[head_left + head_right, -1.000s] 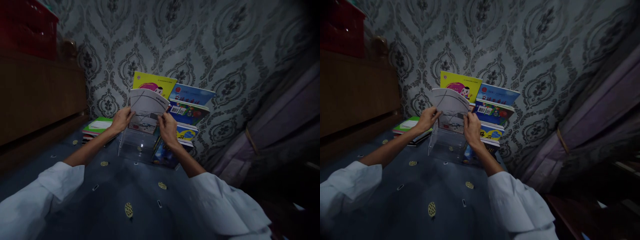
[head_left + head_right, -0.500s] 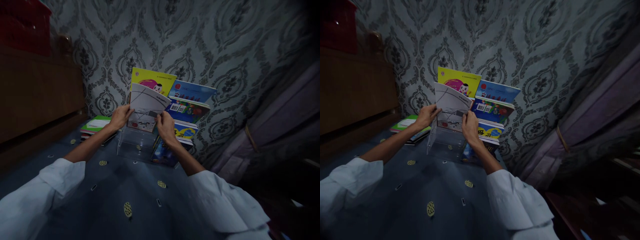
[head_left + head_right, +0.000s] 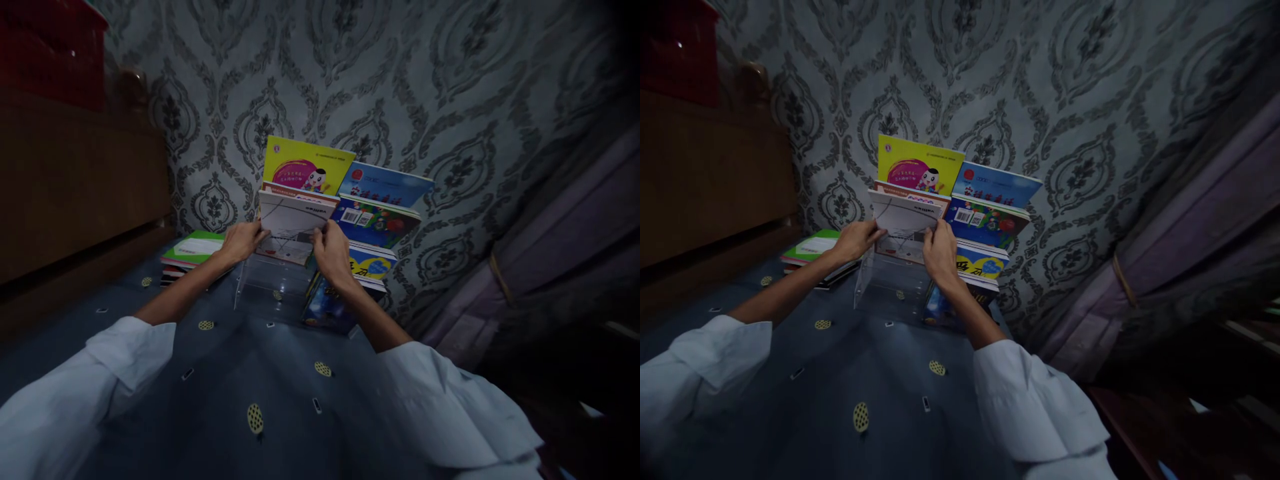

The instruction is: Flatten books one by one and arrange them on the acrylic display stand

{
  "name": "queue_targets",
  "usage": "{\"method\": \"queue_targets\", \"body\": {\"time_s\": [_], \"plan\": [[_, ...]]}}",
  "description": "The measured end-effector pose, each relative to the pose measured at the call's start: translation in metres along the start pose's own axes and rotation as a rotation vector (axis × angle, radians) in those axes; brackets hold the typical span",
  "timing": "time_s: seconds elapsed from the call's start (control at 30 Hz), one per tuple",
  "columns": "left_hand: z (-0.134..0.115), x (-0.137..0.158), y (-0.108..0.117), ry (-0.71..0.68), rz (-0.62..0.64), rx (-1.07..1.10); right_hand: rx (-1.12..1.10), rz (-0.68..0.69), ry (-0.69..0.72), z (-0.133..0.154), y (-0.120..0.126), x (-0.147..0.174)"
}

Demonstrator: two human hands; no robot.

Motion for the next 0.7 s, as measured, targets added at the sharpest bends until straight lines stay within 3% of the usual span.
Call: {"method": "queue_targets", "body": {"time_s": [0.17, 0.5, 0.7], "plan": [[0.002, 0.0, -0.003, 0.017, -0.056, -0.029, 0.047, -0.07, 0.046, 0.001, 0.001, 0.002], [0.003, 0.0, 0.002, 0.091, -0.081, 0.014, 0.102, -0.035, 0.048, -0.001, -0.002, 0.011], [0.001, -0.001, 0.009, 0.133, -0.195, 0.144, 0.047, -0.061, -0.003, 0.0, -0.005, 0.02]]}}
Point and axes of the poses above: each hand's wrist, its own x-axis away from the middle knuckle, its own y-axis out of the back of the hand, z = x × y, the point moved 3 cm from there along -x, towards the middle knuckle, and after that the axes turned 12 degrees about -z, right-handed, at the moved point
